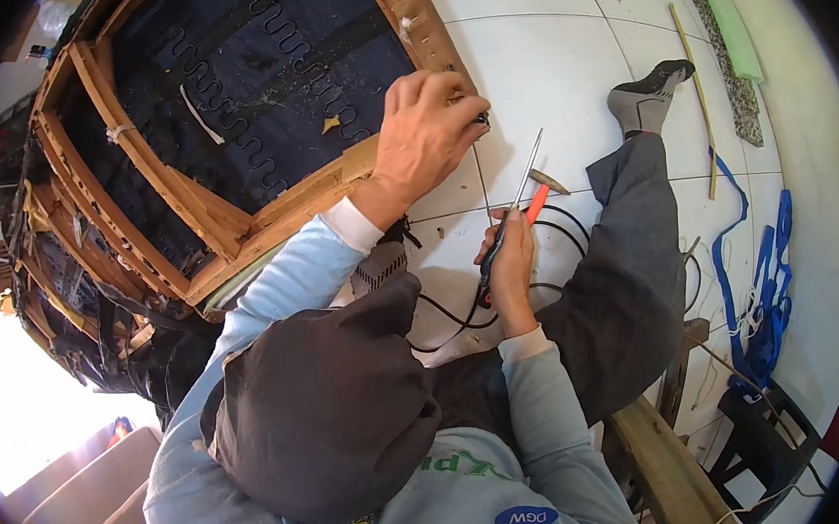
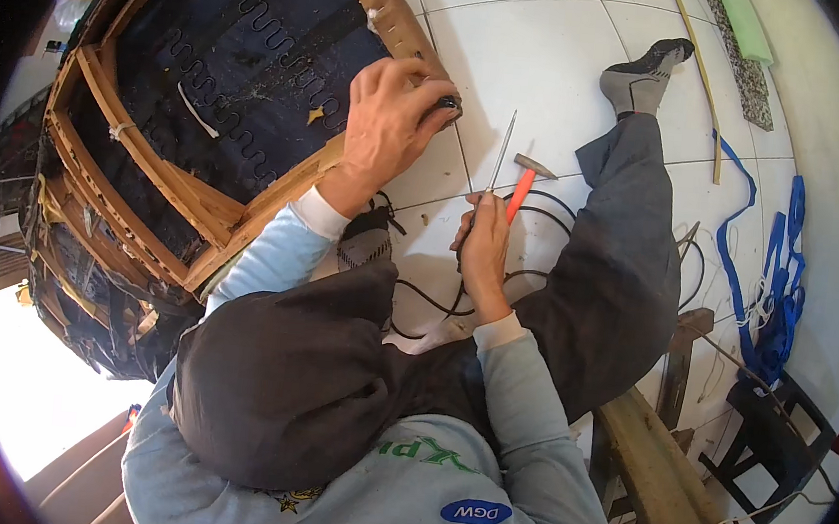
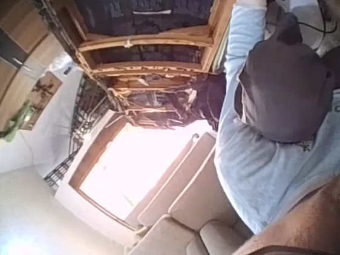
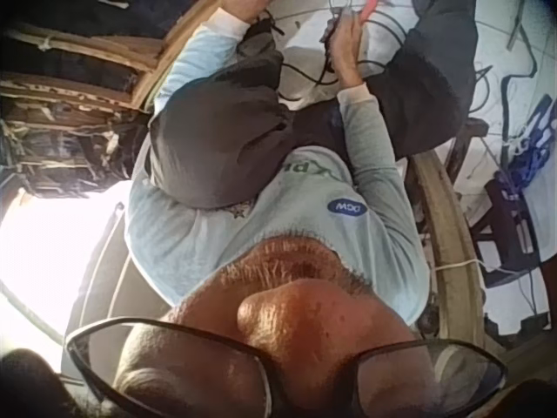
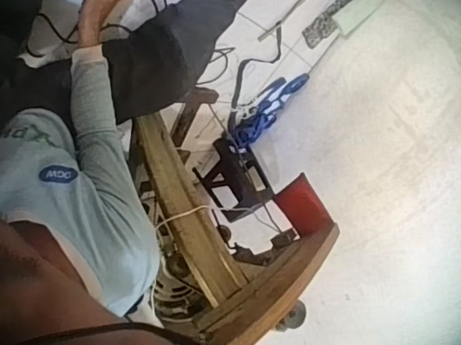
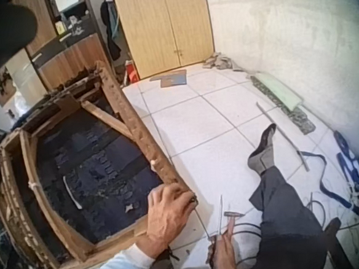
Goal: The person sits on the floor and uses a screwdriver to remove staples from the wooden frame of an overturned sofa. They then use a hammer to pry and remove remaining staples and debris from the frame's edge.
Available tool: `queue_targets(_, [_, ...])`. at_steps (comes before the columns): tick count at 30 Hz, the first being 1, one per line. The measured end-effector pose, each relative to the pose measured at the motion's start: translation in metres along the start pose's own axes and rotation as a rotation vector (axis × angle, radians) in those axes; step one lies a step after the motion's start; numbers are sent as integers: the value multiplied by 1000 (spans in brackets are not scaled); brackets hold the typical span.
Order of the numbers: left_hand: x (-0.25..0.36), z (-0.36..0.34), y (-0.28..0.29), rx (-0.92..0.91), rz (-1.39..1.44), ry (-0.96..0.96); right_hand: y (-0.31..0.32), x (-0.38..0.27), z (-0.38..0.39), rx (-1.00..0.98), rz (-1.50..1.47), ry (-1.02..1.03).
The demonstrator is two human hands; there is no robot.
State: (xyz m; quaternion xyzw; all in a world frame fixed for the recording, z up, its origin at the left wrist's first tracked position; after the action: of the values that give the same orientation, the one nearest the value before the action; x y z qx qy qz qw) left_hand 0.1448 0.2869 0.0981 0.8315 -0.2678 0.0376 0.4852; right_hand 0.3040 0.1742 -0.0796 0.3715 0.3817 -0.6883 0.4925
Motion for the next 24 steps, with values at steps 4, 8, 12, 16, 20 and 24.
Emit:
queue_targets(4, [5,-9,-15,-67,-68,-138,-10,-19,12,-31,12,8])
queue_targets(8, [-21,1,-12,5,80,35,-5,-41,20,-36,235,164])
queue_targets(12, [-38,9,17,220,265,235,7,-31,16,18,369,345])
queue_targets(16, [-63,-18,68,389,212,314,1,-37,20,-22,444,344])
queue_targets(20, [-106,-3,26,-19,308,636,-5,-41,18,1,448,395])
queue_targets(24, [-31,5,17,29,141,250,9,-29,22,81,292,288])
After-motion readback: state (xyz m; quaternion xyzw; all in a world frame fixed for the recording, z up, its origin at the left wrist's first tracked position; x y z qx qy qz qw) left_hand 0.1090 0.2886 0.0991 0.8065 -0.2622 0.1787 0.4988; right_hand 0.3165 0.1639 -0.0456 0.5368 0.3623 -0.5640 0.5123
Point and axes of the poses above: each hand's wrist, its own z-axis away from the middle knuckle, its own y-axis out of the back of the hand, x = y × z, the point moved 10 cm from there along -z, towards the middle knuckle, and after that the axes turned 3 degrees about y, right-handed, at the moved point
